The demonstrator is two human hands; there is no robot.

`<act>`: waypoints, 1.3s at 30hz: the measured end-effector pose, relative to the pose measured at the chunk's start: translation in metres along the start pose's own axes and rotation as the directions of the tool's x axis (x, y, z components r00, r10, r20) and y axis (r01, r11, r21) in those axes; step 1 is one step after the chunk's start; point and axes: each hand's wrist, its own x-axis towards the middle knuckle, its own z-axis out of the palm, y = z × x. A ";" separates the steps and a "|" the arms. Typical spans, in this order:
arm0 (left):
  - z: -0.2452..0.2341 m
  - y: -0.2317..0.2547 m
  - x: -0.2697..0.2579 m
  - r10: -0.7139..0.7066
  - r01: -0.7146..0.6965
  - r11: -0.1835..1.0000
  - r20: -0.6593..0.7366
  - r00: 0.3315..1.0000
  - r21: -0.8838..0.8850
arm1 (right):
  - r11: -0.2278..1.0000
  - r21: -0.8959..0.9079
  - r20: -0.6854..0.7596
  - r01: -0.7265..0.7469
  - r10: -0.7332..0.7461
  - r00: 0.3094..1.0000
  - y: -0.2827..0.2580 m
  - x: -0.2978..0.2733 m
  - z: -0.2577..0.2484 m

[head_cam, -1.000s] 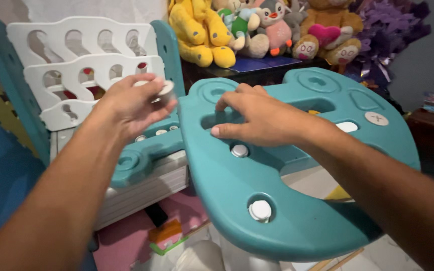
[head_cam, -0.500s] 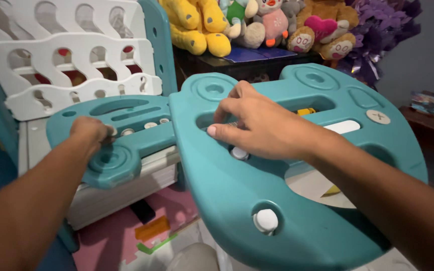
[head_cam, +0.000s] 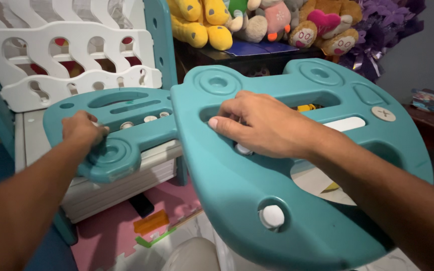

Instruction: The person disassembles a child's plastic chair by removing white plastic fasteners from the teal side panels, then reassembles the chair by reinserting the fasteners and securing the panels back to the seat.

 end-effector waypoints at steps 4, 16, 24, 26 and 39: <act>0.001 -0.001 -0.012 0.101 -0.099 0.994 -0.064 0.993 0.045 | 0.998 0.006 0.034 -0.059 0.058 0.998 -0.001 -0.002 -0.001; 0.012 0.135 -0.132 0.687 -0.852 0.471 -0.511 0.516 -0.227 | 0.994 0.098 -0.046 -0.048 0.053 0.998 0.005 -0.012 -0.001; 0.027 0.234 -0.221 0.940 -0.792 0.266 -0.033 0.339 -0.550 | 0.982 0.140 -0.271 0.127 -0.085 0.959 0.032 -0.024 0.005; 0.036 0.243 -0.227 0.907 -0.704 0.410 0.173 0.385 -0.580 | 0.966 0.254 -0.286 0.053 0.023 0.958 0.042 -0.032 0.004; 0.045 0.257 -0.275 0.617 -0.834 0.545 0.717 0.325 -0.091 | 0.709 0.394 -0.436 -0.585 0.704 0.560 0.143 -0.145 -0.035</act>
